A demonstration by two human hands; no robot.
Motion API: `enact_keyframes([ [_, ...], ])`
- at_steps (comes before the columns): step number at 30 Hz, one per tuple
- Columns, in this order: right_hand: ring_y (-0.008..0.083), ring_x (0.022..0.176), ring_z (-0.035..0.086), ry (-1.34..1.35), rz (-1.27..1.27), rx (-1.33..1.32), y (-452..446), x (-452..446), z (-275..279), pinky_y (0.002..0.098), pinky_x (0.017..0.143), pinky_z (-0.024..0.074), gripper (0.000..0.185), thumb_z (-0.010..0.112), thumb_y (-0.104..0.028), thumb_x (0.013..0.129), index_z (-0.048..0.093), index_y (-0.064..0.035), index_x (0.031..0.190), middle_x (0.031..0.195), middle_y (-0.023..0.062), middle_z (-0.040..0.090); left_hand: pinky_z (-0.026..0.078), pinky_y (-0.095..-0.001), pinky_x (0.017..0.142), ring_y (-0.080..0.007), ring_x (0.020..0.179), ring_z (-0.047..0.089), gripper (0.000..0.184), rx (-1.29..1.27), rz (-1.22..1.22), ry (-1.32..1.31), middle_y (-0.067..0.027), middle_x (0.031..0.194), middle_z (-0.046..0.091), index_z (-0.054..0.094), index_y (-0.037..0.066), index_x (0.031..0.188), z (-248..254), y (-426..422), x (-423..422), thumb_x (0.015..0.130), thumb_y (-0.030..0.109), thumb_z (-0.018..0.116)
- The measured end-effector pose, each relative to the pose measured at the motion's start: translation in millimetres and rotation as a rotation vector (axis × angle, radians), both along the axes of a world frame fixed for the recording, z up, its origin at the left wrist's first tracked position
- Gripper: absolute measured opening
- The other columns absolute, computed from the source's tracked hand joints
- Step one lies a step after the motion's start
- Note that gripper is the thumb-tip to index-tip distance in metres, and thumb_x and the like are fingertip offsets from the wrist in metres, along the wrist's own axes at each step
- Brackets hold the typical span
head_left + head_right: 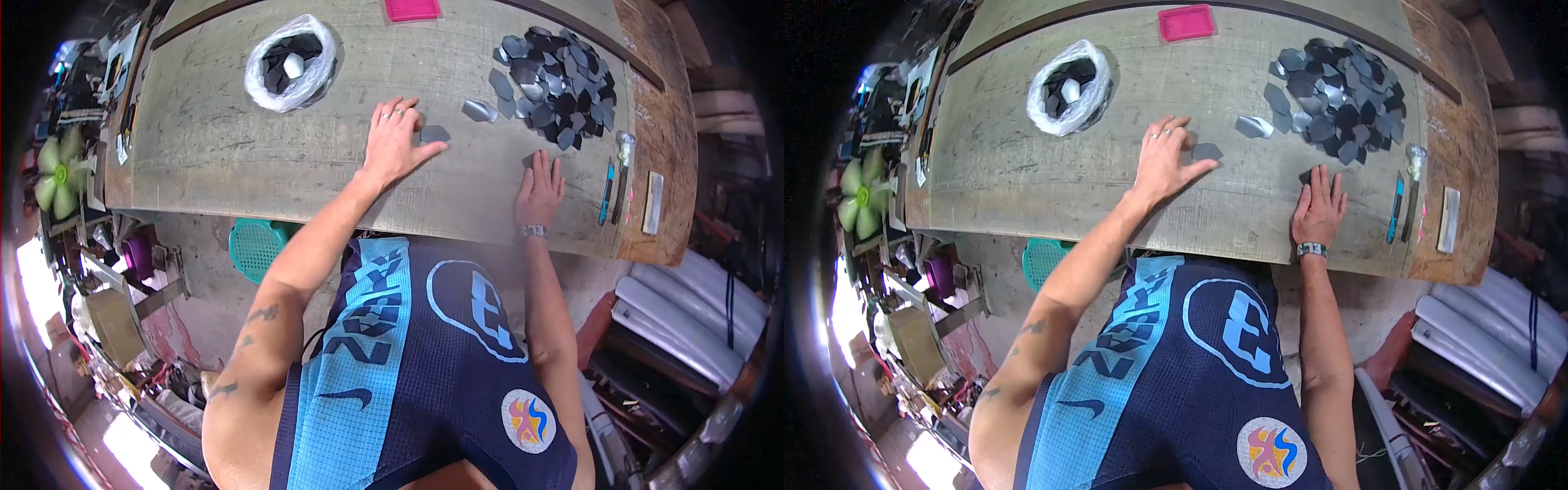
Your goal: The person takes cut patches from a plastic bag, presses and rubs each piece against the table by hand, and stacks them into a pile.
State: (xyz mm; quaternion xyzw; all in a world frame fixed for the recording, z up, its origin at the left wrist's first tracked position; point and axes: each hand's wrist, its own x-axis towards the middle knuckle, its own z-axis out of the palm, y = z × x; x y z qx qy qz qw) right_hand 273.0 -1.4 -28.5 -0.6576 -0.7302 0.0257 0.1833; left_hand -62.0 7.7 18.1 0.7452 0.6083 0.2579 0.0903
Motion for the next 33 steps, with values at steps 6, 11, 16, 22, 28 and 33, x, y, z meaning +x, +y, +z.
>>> enact_keyframes([
  [6,0.0301,0.153,0.038,-0.005,-0.005,0.025,0,-2,4,0.0555,0.125,0.0263,0.046,0.054,-0.024,0.106,0.057,-0.0177,0.151,0.161,-0.0015,0.050,0.040,-0.0496,0.114,-0.0383,0.139,0.047,0.064,-0.115,0.090,-0.101,-0.0183,0.145,0.056,0.063,0.007,0.128,10,-14,-23,0.077,0.035,0.089],
  [11,0.0299,0.153,0.038,0.030,0.007,0.036,1,0,0,0.0556,0.125,0.0263,0.045,0.054,-0.023,0.107,0.058,-0.0172,0.151,0.161,-0.0004,0.051,0.034,-0.0549,0.118,-0.0399,0.142,0.043,0.049,0.023,-0.028,-0.048,-0.0177,0.146,0.055,0.070,0.010,0.120,-13,-7,3,0.080,0.034,0.086],
  [16,0.0300,0.154,0.038,0.029,-0.004,0.024,3,3,-2,0.0561,0.125,0.0263,0.044,0.054,-0.024,0.107,0.059,-0.0166,0.150,0.160,0.0008,0.052,0.036,-0.0553,0.116,-0.0390,0.140,0.044,0.046,0.005,-0.005,-0.121,-0.0171,0.143,0.057,0.067,0.006,0.114,-11,-27,46,0.081,0.033,0.085],
  [22,0.0361,0.152,0.040,0.208,-0.030,0.038,-7,-50,4,0.0575,0.124,0.0265,0.041,0.053,-0.025,0.108,0.061,-0.0143,0.147,0.158,0.0043,0.054,0.036,-0.0541,0.119,-0.0350,0.141,0.045,0.054,-0.027,-0.315,-0.048,-0.0106,0.148,0.055,0.064,0.010,0.134,-11,-50,8,0.088,0.034,0.078],
  [28,0.0357,0.151,0.042,0.121,0.189,-0.030,-31,-139,17,0.0598,0.122,0.0267,0.041,0.055,-0.025,0.107,0.062,-0.0156,0.146,0.154,0.0048,0.058,0.029,-0.0541,0.124,-0.0359,0.143,0.043,0.055,-0.074,-0.404,0.043,-0.0069,0.151,0.054,0.061,0.012,0.141,-8,-48,2,0.093,0.036,0.071],
  [33,0.0357,0.152,0.040,0.028,0.162,-0.105,-28,-134,23,0.0605,0.122,0.0267,0.045,0.057,-0.023,0.106,0.058,-0.0183,0.151,0.160,0.0023,0.052,0.030,-0.0548,0.122,-0.0360,0.142,0.045,0.054,-0.064,-0.388,0.036,-0.0068,0.150,0.055,0.063,0.012,0.140,-11,-53,5,0.093,0.036,0.070],
])
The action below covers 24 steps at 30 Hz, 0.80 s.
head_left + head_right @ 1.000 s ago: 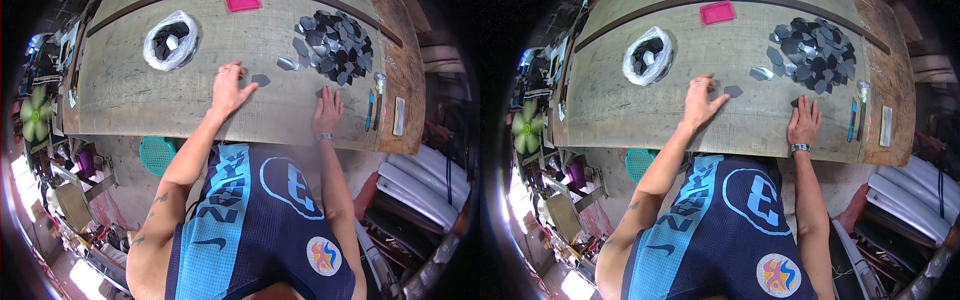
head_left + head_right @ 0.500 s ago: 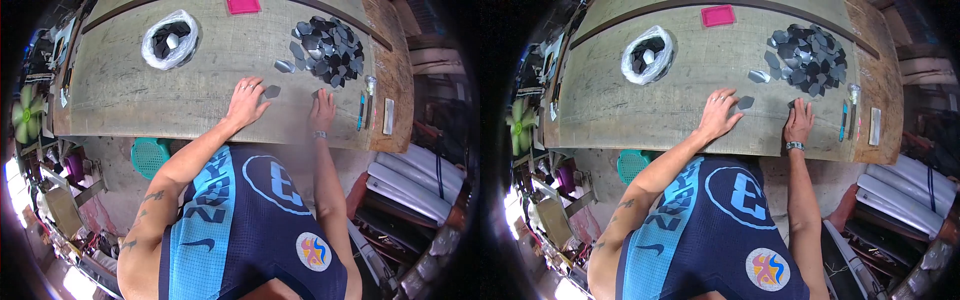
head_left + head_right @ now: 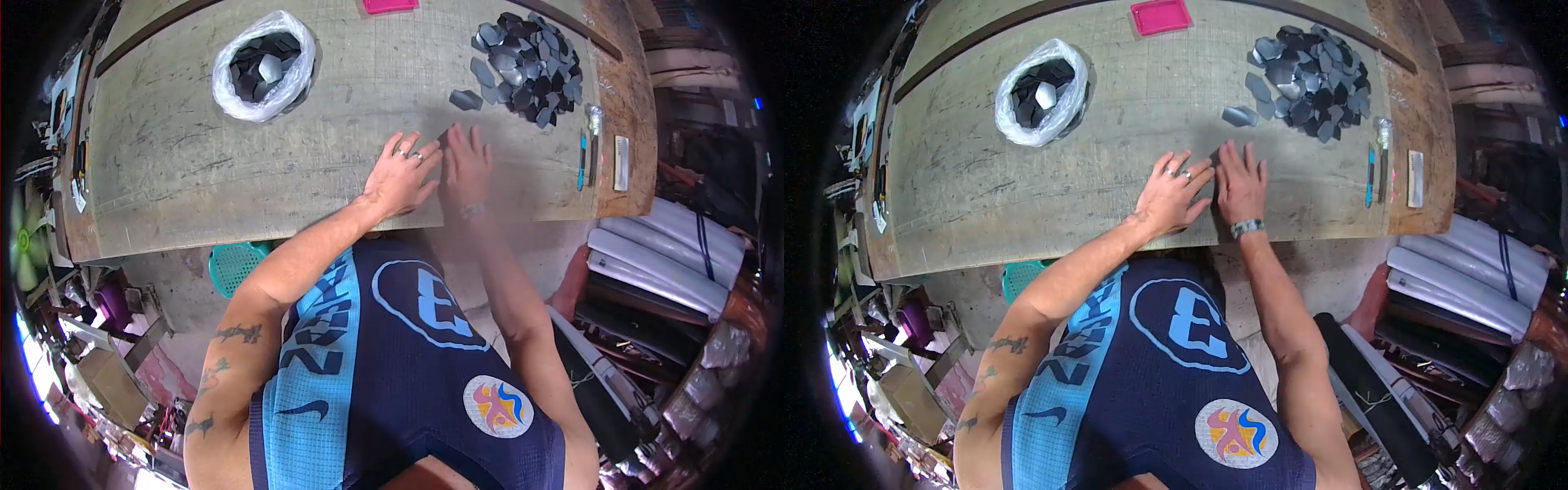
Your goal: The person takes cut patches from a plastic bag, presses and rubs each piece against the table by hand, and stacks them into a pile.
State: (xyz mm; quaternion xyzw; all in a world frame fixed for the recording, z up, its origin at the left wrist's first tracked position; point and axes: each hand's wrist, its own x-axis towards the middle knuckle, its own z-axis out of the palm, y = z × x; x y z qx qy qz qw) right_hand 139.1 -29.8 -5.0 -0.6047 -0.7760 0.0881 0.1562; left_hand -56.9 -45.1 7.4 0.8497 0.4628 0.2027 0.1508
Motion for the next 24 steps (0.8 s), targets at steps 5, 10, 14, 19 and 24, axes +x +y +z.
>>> enact_keyframes([
  [5,0.0358,0.153,0.038,-0.057,0.034,0.019,-3,2,3,0.0609,0.123,0.0267,0.047,0.059,-0.022,0.105,0.057,-0.0160,0.152,0.161,0.0038,0.051,0.031,-0.0548,0.122,-0.0350,0.142,0.045,0.053,0.026,0.013,-0.001,-0.0067,0.150,0.056,0.064,0.012,0.139,-3,3,0,0.093,0.037,0.070],
  [10,0.0353,0.156,0.033,0.003,-0.002,-0.092,-9,-2,-2,0.0626,0.124,0.0220,0.049,0.053,-0.026,0.107,0.053,-0.0165,0.155,0.165,0.0032,0.045,0.031,-0.0551,0.122,-0.0354,0.143,0.044,0.054,0.009,0.004,-0.009,-0.0070,0.150,0.056,0.063,0.011,0.139,0,3,1,0.092,0.036,0.071],
  [14,0.0360,0.158,0.028,-0.095,0.009,-0.098,-8,10,0,0.0629,0.125,0.0180,0.053,0.049,-0.031,0.108,0.045,-0.0178,0.160,0.169,0.0026,0.038,0.030,-0.0550,0.122,-0.0359,0.143,0.045,0.055,-0.008,0.013,-0.008,-0.0073,0.150,0.056,0.063,0.011,0.140,0,3,1,0.092,0.036,0.071],
  [19,0.0385,0.158,0.026,-0.004,-0.054,-0.117,-18,-4,4,0.0637,0.125,0.0164,0.055,0.041,-0.037,0.110,0.044,-0.0152,0.160,0.169,0.0040,0.038,0.030,-0.0556,0.122,-0.0361,0.142,0.045,0.055,-0.003,-0.005,0.021,-0.0075,0.150,0.055,0.063,0.011,0.140,2,3,0,0.091,0.034,0.072],
  [24,0.0386,0.158,0.027,0.011,-0.087,-0.139,-2,-10,4,0.0640,0.126,0.0137,0.057,0.041,-0.040,0.110,0.045,-0.0131,0.159,0.170,0.0059,0.037,0.030,-0.0559,0.122,-0.0364,0.143,0.045,0.056,-0.024,-0.002,-0.021,-0.0072,0.151,0.055,0.063,0.011,0.139,0,2,2,0.089,0.032,0.073],
])
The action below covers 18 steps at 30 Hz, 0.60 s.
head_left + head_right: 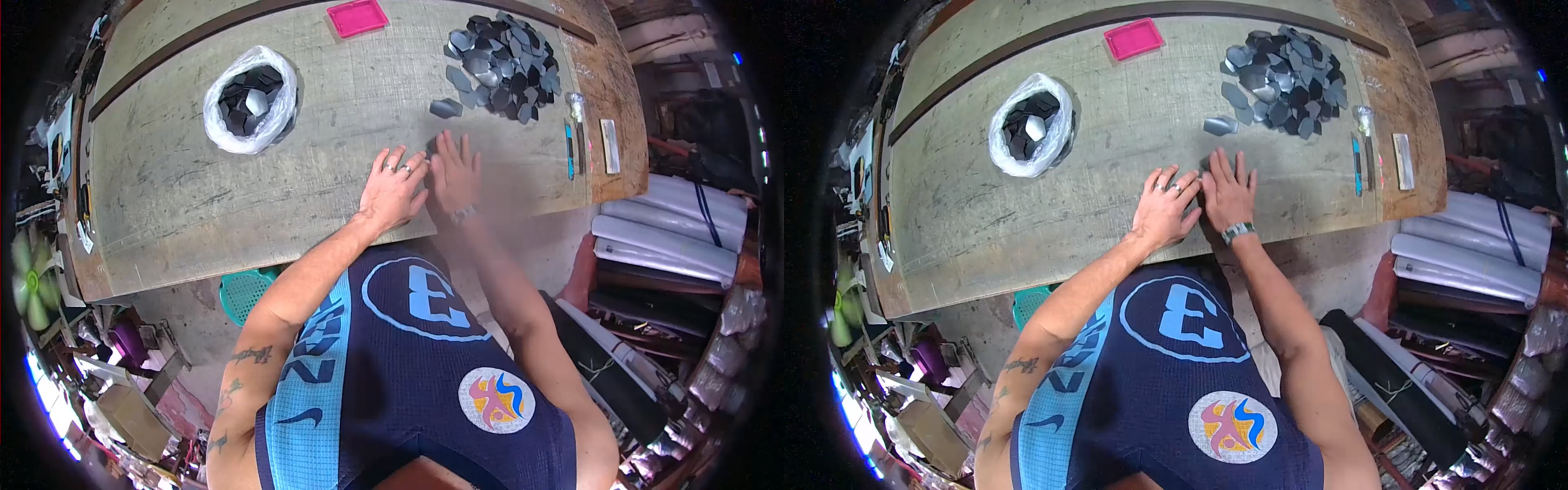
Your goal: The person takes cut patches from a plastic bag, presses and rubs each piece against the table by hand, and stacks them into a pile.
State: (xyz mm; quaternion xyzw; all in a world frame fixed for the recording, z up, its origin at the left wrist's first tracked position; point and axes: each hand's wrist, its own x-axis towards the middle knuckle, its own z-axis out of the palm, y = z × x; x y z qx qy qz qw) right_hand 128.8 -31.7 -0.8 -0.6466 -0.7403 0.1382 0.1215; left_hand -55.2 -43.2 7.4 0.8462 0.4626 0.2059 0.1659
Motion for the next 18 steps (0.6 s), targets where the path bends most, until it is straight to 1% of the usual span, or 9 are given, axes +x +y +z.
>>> enact_keyframes([
  [2,0.0380,0.158,0.026,0.050,-0.038,0.019,-3,-7,-4,0.0642,0.126,0.0142,0.056,0.042,-0.041,0.110,0.046,-0.0164,0.160,0.170,0.0020,0.036,0.029,-0.0557,0.122,-0.0363,0.143,0.044,0.056,0.010,0.004,0.055,-0.0068,0.151,0.055,0.064,0.011,0.139,2,2,-1,0.089,0.034,0.074],
  [3,0.0380,0.158,0.026,0.054,-0.051,0.030,-11,-3,-4,0.0642,0.126,0.0142,0.056,0.042,-0.041,0.110,0.046,-0.0164,0.160,0.170,0.0020,0.036,0.029,-0.0557,0.122,-0.0363,0.143,0.044,0.056,0.021,-0.009,0.058,-0.0068,0.151,0.055,0.064,0.011,0.139,2,4,-2,0.089,0.034,0.074],
  [5,0.0396,0.158,0.026,-0.017,0.088,0.022,-29,15,-5,0.0647,0.126,0.0154,0.056,0.042,-0.041,0.109,0.047,-0.0149,0.158,0.170,0.0026,0.037,0.029,-0.0557,0.122,-0.0363,0.143,0.044,0.056,0.010,0.005,0.011,-0.0068,0.151,0.055,0.063,0.012,0.139,0,2,-1,0.089,0.034,0.074],
  [7,0.0396,0.158,0.026,-0.071,0.112,0.032,-18,16,1,0.0648,0.125,0.0163,0.056,0.043,-0.041,0.109,0.047,-0.0152,0.159,0.170,0.0021,0.037,0.029,-0.0557,0.122,-0.0366,0.143,0.044,0.056,0.017,0.009,-0.012,-0.0068,0.150,0.055,0.062,0.012,0.139,0,5,0,0.089,0.033,0.074],
  [10,0.0378,0.158,0.027,-0.012,-0.032,0.046,-2,-3,0,0.0648,0.125,0.0171,0.056,0.045,-0.040,0.109,0.045,-0.0164,0.160,0.170,0.0029,0.037,0.029,-0.0562,0.122,-0.0371,0.143,0.043,0.057,0.005,0.002,0.015,-0.0068,0.150,0.055,0.062,0.012,0.139,0,3,-1,0.088,0.033,0.074],
  [11,0.0378,0.158,0.027,-0.012,-0.041,0.041,-12,-2,-1,0.0648,0.125,0.0171,0.056,0.045,-0.040,0.109,0.045,-0.0164,0.160,0.170,0.0029,0.037,0.029,-0.0562,0.122,-0.0371,0.143,0.043,0.057,0.001,-0.007,0.015,-0.0068,0.150,0.055,0.062,0.012,0.139,0,-1,-1,0.088,0.033,0.074],
  [15,0.0392,0.156,0.029,-0.074,0.085,0.058,-29,9,-2,0.0650,0.123,0.0203,0.055,0.045,-0.037,0.109,0.045,-0.0143,0.159,0.169,0.0055,0.039,0.029,-0.0564,0.122,-0.0370,0.142,0.044,0.056,0.018,0.010,0.017,-0.0069,0.149,0.056,0.062,0.012,0.139,-3,4,0,0.088,0.033,0.074],
  [17,0.0390,0.156,0.029,-0.070,0.020,0.084,-18,8,-2,0.0654,0.123,0.0203,0.055,0.046,-0.037,0.109,0.045,-0.0145,0.159,0.168,0.0054,0.039,0.029,-0.0561,0.122,-0.0369,0.142,0.044,0.056,0.044,0.016,-0.024,-0.0068,0.148,0.057,0.062,0.012,0.139,-5,2,0,0.088,0.033,0.073],
  [18,0.0393,0.156,0.029,-0.040,-0.034,0.061,-9,1,1,0.0655,0.124,0.0196,0.055,0.047,-0.037,0.108,0.044,-0.0148,0.159,0.168,0.0054,0.039,0.029,-0.0559,0.122,-0.0368,0.142,0.044,0.056,0.025,0.015,0.004,-0.0068,0.148,0.057,0.062,0.012,0.138,-3,2,0,0.089,0.034,0.073],
])
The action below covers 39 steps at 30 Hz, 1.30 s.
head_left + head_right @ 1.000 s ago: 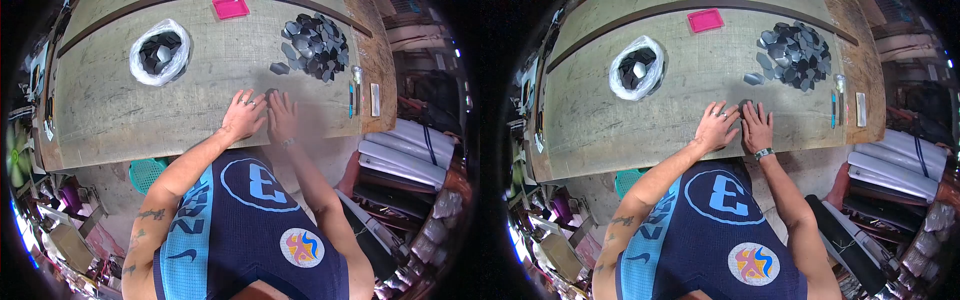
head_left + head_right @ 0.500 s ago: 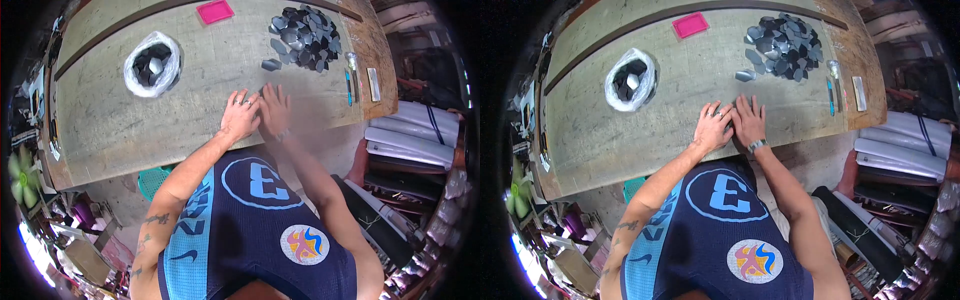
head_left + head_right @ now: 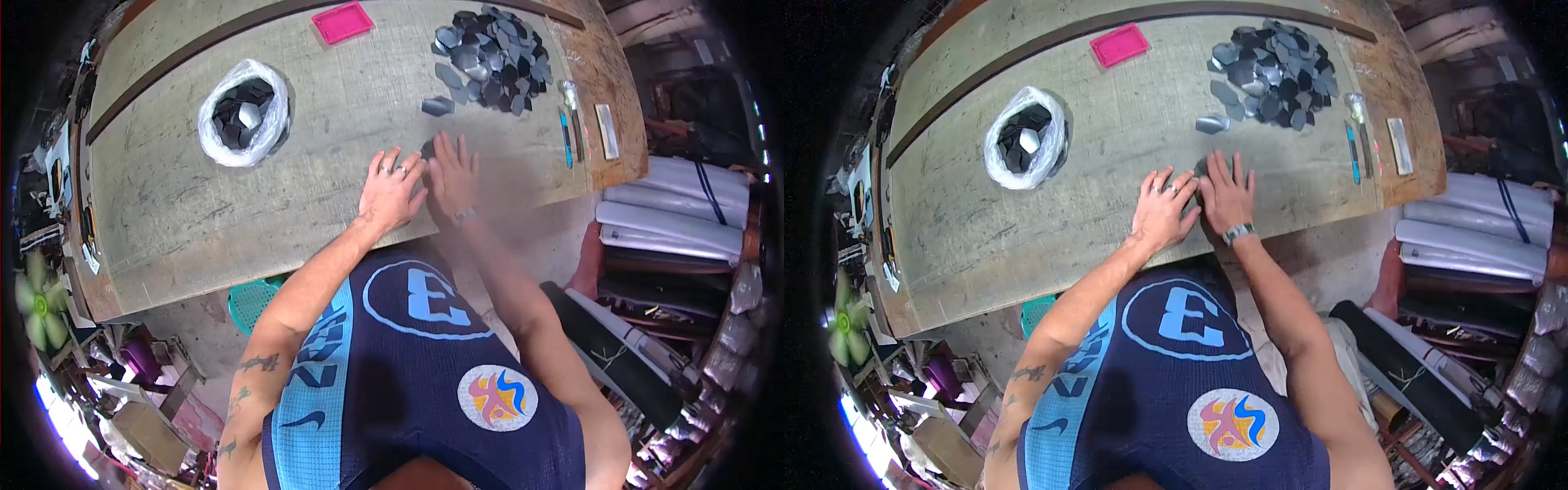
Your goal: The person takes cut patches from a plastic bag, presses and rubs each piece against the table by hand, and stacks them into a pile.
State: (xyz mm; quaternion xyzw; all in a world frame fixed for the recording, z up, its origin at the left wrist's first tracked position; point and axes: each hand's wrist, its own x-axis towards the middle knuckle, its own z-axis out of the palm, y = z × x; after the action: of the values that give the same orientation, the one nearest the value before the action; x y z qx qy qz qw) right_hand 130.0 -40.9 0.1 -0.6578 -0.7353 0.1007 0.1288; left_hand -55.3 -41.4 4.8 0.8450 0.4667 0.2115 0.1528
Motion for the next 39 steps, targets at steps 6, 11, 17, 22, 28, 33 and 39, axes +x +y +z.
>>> enact_keyframes([
  [6,0.0368,0.159,0.025,-0.062,0.113,-0.046,-10,4,4,0.0639,0.125,0.0190,0.057,0.040,-0.034,0.110,0.038,-0.0130,0.163,0.171,0.0061,0.033,0.028,-0.0563,0.122,-0.0366,0.143,0.043,0.056,0.005,0.004,0.021,-0.0068,0.148,0.057,0.062,0.012,0.138,-3,2,2,0.088,0.035,0.073],
  [11,0.0348,0.157,0.029,-0.003,0.037,0.014,4,-6,-4,0.0640,0.125,0.0201,0.056,0.047,-0.037,0.108,0.044,-0.0160,0.160,0.169,0.0030,0.037,0.029,-0.0576,0.122,-0.0374,0.142,0.045,0.054,-0.002,0.007,0.027,-0.0071,0.147,0.057,0.063,0.013,0.137,2,1,1,0.088,0.035,0.073],
  [17,0.0339,0.157,0.030,-0.020,0.120,0.015,3,17,-3,0.0624,0.125,0.0216,0.055,0.048,-0.039,0.108,0.046,-0.0179,0.159,0.168,0.0006,0.040,0.029,-0.0562,0.122,-0.0365,0.143,0.044,0.050,0.005,0.019,0.014,-0.0065,0.149,0.057,0.065,0.013,0.135,1,0,2,0.092,0.038,0.070],
  [22,0.0356,0.156,0.032,-0.060,0.018,0.075,26,85,-7,0.0624,0.124,0.0219,0.058,0.049,-0.042,0.108,0.045,-0.0153,0.159,0.167,0.0045,0.041,0.037,-0.0506,0.115,-0.0344,0.135,0.051,0.053,-0.037,0.082,-0.190,-0.0070,0.141,0.062,0.066,0.012,0.134,-2,3,1,0.086,0.031,0.080],
  [28,0.0358,0.156,0.031,-0.084,-0.070,0.092,23,135,-12,0.0602,0.125,0.0233,0.061,0.051,-0.043,0.106,0.045,-0.0144,0.159,0.167,0.0070,0.041,0.043,-0.0483,0.100,-0.0341,0.118,0.054,0.050,-0.028,0.377,-0.096,-0.0117,0.129,0.061,0.069,0.009,0.128,20,19,49,0.084,0.029,0.083],
  [33,0.0336,0.156,0.033,-0.073,-0.064,0.003,27,135,1,0.0591,0.125,0.0229,0.059,0.054,-0.038,0.105,0.047,-0.0109,0.157,0.166,0.0093,0.043,0.047,-0.0489,0.092,-0.0365,0.113,0.055,0.041,-0.084,0.401,-0.063,-0.0142,0.122,0.061,0.066,0.007,0.110,18,25,76,0.076,0.019,0.086],
  [39,0.0326,0.158,0.029,-0.115,-0.075,0.054,27,138,-14,0.0577,0.127,0.0204,0.062,0.052,-0.038,0.106,0.042,-0.0122,0.162,0.168,0.0063,0.040,0.057,-0.0416,0.079,-0.0315,0.084,0.073,0.018,-0.590,0.256,-0.351,-0.0159,0.091,0.074,0.069,0.004,0.102,61,16,45,0.092,0.017,0.077],
])
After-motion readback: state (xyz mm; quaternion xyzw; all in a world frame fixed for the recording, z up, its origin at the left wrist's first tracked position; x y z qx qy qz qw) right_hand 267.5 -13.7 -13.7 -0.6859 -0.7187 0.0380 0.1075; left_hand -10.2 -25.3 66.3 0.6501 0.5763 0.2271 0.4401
